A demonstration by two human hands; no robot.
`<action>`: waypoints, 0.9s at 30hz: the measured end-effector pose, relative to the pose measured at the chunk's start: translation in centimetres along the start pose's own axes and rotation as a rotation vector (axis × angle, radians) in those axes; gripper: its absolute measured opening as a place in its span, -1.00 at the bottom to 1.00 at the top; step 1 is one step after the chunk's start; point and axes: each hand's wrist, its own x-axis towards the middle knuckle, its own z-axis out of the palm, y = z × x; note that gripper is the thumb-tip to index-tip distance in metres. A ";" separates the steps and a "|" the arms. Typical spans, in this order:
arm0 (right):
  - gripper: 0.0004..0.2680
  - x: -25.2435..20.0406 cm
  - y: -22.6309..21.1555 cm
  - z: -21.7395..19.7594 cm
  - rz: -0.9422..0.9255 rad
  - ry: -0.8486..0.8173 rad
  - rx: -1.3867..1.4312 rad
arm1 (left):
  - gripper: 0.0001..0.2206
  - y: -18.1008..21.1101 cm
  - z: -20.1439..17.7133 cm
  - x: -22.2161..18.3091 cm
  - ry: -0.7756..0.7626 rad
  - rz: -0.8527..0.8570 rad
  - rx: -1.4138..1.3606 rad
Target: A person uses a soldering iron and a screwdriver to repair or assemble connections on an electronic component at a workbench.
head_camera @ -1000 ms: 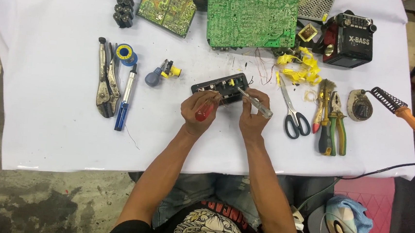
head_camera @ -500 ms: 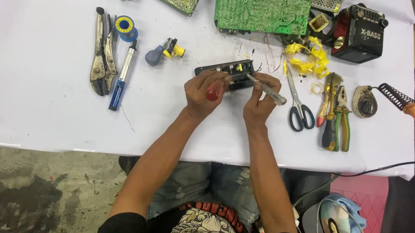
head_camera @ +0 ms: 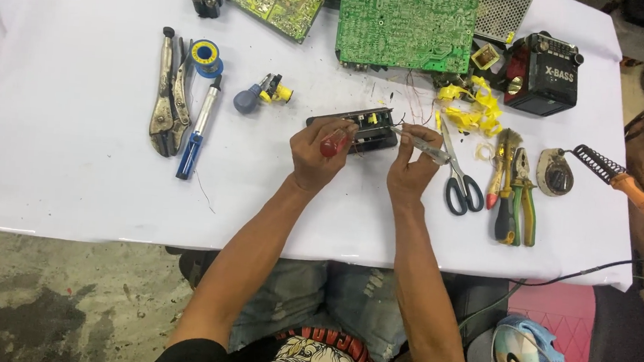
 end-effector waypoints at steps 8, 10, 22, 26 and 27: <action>-0.82 4.3 0.4 -1.4 0.004 -0.211 -0.018 | -0.82 -1.3 0.6 -1.2 -0.019 -0.002 0.015; -0.81 4.9 1.4 -0.9 0.020 -0.235 0.004 | -0.84 -1.3 0.7 -1.0 -0.019 -0.015 0.004; -0.80 3.1 2.6 0.2 -0.008 -0.069 0.166 | -0.89 -0.8 0.6 -1.0 0.003 -0.035 0.016; -0.82 2.9 2.1 0.4 -0.015 -0.064 0.196 | -0.90 -1.4 0.6 -1.5 0.008 -0.039 -0.023; -0.82 2.8 1.9 0.3 -0.023 -0.050 0.197 | -0.88 -1.6 0.7 -1.7 0.015 -0.049 -0.061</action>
